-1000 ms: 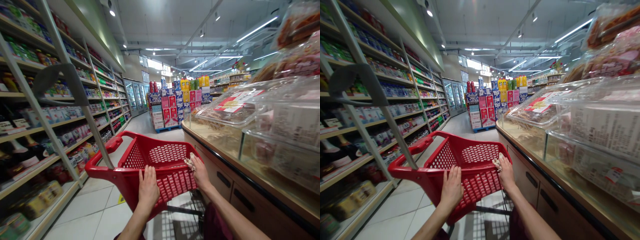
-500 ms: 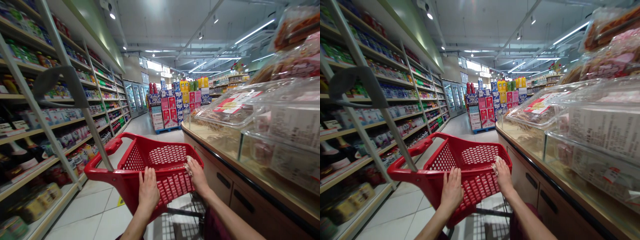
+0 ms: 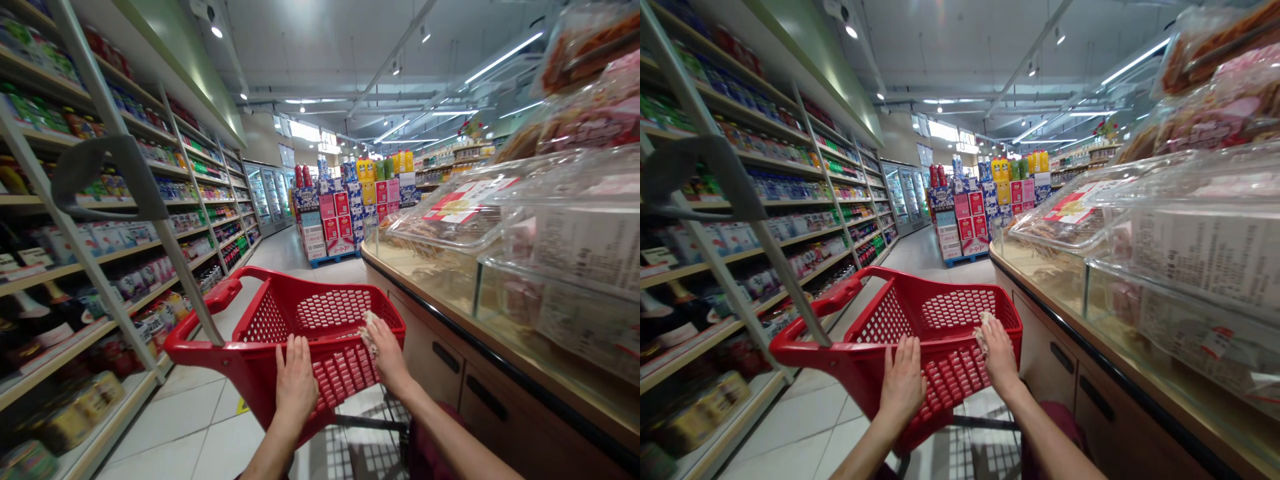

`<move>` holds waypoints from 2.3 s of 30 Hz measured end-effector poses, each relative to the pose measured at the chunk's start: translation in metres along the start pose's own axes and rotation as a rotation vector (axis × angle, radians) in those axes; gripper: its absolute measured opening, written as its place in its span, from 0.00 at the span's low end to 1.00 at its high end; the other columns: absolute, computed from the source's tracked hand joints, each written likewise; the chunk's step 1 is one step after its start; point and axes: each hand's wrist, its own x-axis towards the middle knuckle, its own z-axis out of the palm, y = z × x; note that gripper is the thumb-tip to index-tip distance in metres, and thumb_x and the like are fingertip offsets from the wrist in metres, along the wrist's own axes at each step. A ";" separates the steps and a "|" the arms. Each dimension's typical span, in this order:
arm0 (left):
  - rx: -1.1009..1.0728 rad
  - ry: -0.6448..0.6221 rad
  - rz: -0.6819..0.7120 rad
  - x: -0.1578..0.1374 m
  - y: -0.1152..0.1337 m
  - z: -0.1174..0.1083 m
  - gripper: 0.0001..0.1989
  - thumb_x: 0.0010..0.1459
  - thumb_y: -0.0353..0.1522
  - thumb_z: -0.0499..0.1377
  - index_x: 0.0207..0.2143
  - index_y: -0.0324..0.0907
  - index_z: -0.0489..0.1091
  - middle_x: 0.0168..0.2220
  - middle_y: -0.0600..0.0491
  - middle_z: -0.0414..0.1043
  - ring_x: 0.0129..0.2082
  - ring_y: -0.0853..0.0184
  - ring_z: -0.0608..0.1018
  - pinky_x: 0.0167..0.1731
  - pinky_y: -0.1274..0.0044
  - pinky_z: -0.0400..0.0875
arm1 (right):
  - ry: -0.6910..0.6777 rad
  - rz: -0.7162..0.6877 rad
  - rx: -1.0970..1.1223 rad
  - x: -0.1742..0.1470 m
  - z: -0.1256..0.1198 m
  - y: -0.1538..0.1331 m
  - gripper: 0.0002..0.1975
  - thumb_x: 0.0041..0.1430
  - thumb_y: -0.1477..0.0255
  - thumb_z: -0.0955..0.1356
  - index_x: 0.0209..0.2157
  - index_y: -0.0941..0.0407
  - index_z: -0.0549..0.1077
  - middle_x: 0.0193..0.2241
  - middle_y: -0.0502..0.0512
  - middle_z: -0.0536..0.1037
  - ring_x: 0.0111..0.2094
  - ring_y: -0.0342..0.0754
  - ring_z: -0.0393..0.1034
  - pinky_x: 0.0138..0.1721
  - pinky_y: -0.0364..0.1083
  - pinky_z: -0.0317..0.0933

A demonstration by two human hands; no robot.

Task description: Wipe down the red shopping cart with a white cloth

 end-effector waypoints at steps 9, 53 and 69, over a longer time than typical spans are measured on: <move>-0.002 0.018 0.012 -0.001 0.000 0.002 0.31 0.45 0.30 0.49 0.54 0.31 0.55 0.56 0.43 0.56 0.58 0.57 0.52 0.57 0.62 0.39 | 0.001 0.044 0.011 0.004 -0.002 0.005 0.22 0.52 0.80 0.58 0.49 0.57 0.66 0.53 0.59 0.63 0.56 0.53 0.52 0.53 0.58 0.50; 0.013 0.035 -0.012 0.000 0.001 0.010 0.31 0.47 0.31 0.49 0.55 0.30 0.53 0.58 0.43 0.52 0.60 0.57 0.49 0.58 0.63 0.37 | 0.000 -0.223 0.051 -0.001 0.016 -0.040 0.21 0.57 0.76 0.59 0.52 0.54 0.62 0.55 0.59 0.59 0.58 0.51 0.48 0.53 0.56 0.52; -0.110 -0.086 -0.010 -0.001 0.003 -0.006 0.30 0.49 0.30 0.47 0.56 0.28 0.50 0.59 0.42 0.49 0.60 0.58 0.47 0.58 0.64 0.39 | -0.155 -0.175 -0.058 0.014 0.007 -0.062 0.25 0.51 0.85 0.56 0.51 0.56 0.63 0.53 0.58 0.63 0.54 0.51 0.55 0.53 0.56 0.48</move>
